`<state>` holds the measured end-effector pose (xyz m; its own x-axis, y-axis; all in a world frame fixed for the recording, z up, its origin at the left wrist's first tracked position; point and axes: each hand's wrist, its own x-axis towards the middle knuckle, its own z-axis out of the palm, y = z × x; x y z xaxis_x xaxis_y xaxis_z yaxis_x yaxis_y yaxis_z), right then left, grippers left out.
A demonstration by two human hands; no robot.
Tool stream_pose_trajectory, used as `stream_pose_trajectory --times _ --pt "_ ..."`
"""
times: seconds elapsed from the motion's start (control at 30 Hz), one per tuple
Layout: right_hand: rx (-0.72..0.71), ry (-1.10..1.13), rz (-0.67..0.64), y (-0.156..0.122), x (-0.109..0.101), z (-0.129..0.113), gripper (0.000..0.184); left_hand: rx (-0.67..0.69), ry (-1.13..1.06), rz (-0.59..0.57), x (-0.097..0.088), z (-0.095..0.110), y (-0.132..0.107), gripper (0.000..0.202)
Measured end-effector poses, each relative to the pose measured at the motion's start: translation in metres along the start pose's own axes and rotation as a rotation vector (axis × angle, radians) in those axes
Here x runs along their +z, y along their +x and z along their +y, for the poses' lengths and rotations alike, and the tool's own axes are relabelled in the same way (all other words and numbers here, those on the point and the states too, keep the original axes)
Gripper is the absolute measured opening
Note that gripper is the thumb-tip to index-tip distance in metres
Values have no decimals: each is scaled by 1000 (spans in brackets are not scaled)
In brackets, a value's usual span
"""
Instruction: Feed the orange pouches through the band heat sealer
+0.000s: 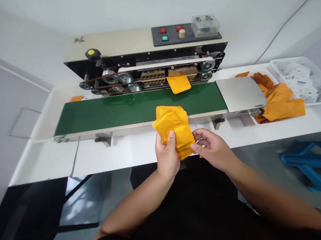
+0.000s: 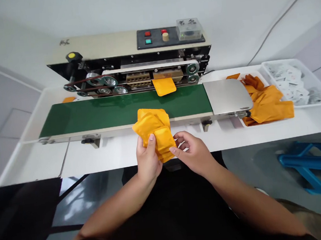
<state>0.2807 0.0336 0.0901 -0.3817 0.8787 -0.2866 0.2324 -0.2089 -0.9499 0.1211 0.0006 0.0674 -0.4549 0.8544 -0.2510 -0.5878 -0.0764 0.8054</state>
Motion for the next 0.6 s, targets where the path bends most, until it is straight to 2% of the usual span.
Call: stream_pose_trajectory --times 0.27,0.43,0.6 --pt "-3 86 119 7 18 15 50 2 -51 3 6 -2 -3 48" --pt "-21 115 197 13 22 22 44 -20 -82 31 5 0 0 44" --pt "19 104 200 18 23 23 42 -49 -93 67 6 5 2 41"
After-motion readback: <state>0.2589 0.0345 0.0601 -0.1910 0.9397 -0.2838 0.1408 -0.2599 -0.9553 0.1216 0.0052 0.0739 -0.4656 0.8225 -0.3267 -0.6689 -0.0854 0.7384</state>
